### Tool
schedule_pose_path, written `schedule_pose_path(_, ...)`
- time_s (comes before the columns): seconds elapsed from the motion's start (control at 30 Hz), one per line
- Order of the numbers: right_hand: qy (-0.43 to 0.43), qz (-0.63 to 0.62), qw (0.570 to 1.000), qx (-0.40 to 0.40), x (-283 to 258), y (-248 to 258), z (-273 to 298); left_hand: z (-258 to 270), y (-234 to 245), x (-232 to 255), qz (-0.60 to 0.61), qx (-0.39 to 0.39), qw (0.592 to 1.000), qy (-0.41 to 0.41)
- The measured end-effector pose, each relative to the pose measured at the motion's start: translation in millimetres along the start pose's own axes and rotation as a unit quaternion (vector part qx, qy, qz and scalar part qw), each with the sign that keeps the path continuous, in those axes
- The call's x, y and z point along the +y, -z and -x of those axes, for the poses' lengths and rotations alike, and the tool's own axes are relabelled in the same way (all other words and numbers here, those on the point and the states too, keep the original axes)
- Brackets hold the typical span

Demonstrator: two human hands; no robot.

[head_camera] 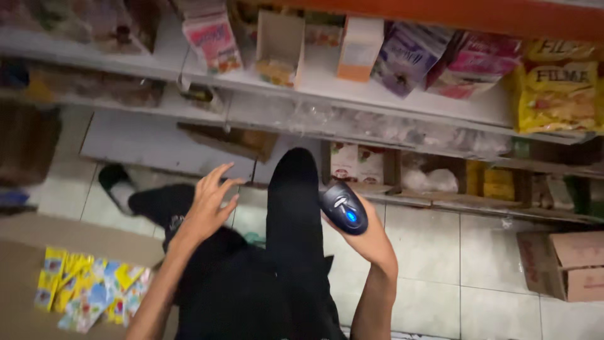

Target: The person sits on the floor and uses a handheld barcode scanner to scan small packets of NutriBell jelly. They repeatedly pick up packets from a cardboard box, scan them, and place them onto a nearby shelf.

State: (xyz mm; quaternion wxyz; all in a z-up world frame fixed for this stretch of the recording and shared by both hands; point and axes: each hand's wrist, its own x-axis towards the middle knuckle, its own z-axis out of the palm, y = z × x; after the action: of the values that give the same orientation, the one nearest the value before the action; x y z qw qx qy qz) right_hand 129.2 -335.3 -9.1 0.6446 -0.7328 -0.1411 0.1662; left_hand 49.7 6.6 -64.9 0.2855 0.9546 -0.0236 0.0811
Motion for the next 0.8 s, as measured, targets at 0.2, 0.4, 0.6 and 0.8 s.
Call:
schedule_pose_path(0.2, -0.003, 0.027, 0.999, -0.038, -17.7, -20.5, -10.0, 17.8, 39.2, -41.6, -0.007, 0.033, 0.999, 0.012)
schedule_pose_path(0.4, -0.087, 0.052, 0.988, -0.117, -24.5, -42.4, -7.8, 79.5, 37.0, -103.6, -0.034, 0.072, 0.990, 0.116)
schedule_pose_path(0.6, 0.144, 0.081, 0.973, -0.159, -22.9, -91.1, -7.5, 159.3, -6.7, -219.7, -0.202, 0.011, 0.942, 0.268)
schedule_pose_path(0.8, -0.029, 0.027, 0.987, -0.155, -32.3, -131.2, -15.7, 213.4, -48.3, -303.5, -0.162, -0.206, 0.897, 0.356)
